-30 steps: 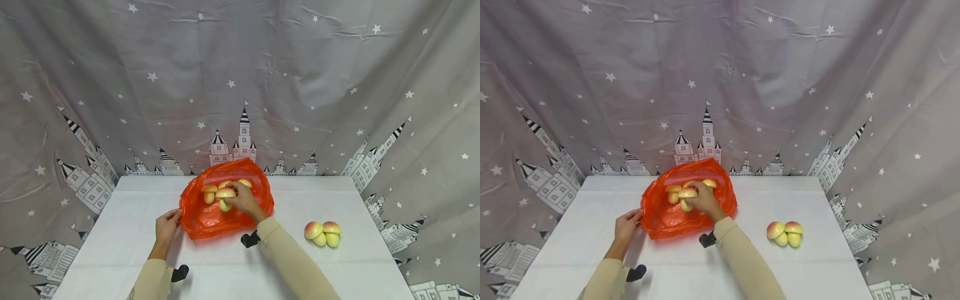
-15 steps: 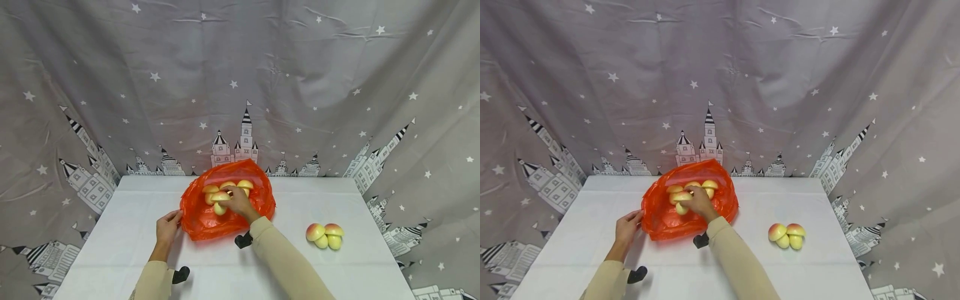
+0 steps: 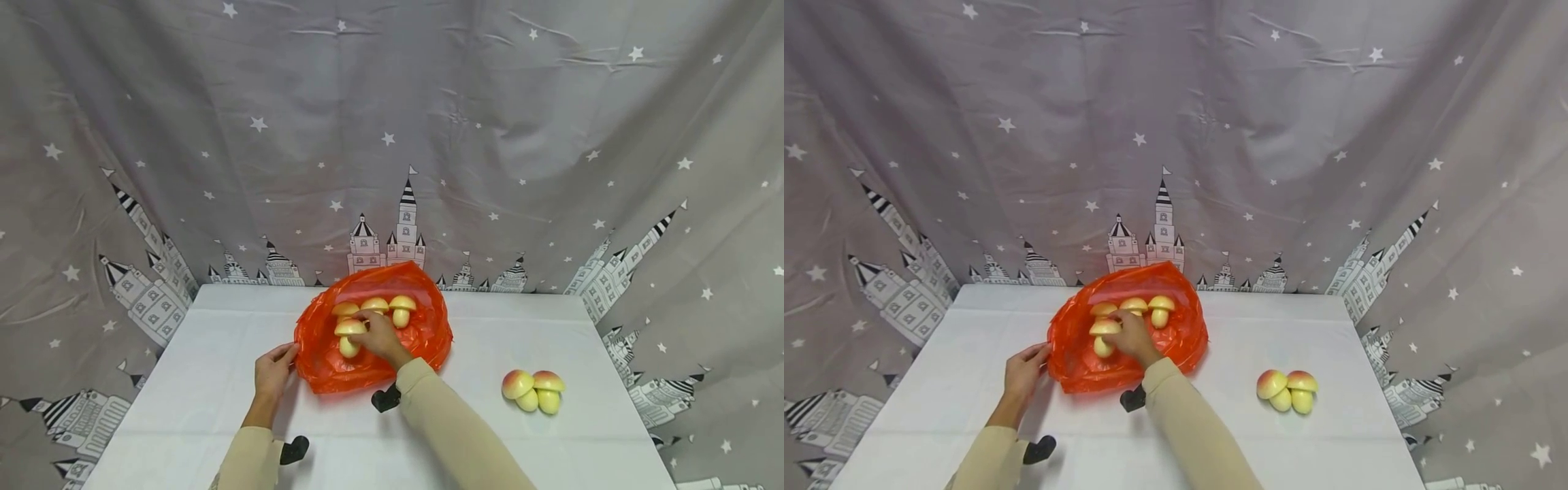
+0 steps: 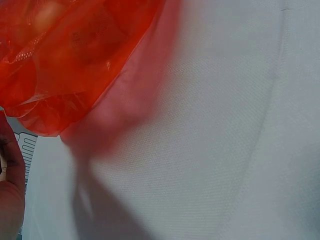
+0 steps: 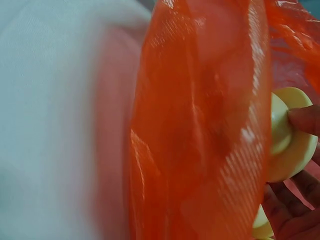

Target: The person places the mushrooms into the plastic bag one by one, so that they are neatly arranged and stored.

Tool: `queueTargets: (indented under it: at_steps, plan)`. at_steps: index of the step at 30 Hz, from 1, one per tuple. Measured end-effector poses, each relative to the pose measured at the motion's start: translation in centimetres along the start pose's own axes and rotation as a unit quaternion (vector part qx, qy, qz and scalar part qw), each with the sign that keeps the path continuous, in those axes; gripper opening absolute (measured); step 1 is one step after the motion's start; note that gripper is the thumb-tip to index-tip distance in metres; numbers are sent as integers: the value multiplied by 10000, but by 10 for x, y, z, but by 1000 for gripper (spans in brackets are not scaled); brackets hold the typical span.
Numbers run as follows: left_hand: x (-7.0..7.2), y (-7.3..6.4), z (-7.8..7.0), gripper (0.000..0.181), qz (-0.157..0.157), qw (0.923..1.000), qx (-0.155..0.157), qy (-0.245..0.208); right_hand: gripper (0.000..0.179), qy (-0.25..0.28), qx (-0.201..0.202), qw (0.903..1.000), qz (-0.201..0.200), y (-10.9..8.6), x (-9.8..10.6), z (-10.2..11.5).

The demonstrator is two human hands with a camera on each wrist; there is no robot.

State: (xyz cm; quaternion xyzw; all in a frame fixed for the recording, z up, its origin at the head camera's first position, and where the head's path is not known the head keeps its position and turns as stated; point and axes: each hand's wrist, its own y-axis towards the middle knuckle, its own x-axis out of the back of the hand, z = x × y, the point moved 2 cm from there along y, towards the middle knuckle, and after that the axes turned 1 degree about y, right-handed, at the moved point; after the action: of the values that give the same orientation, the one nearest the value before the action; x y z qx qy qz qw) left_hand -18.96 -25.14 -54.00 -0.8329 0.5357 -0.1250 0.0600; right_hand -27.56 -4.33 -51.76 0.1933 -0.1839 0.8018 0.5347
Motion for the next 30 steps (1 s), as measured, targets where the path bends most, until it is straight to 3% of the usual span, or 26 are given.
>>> queueTargets:
  at_steps: [12, 30]
  plan:
    - [3, 0, 3, 41, 18, 9999, 112, 83, 43, 281, -160, 9993, 168, 1, -19, 1]
    - [4, 1, 7, 41, -11, 9998, 206, -8, 46, -198, -300, 9988, 345, 1, -37, -3]
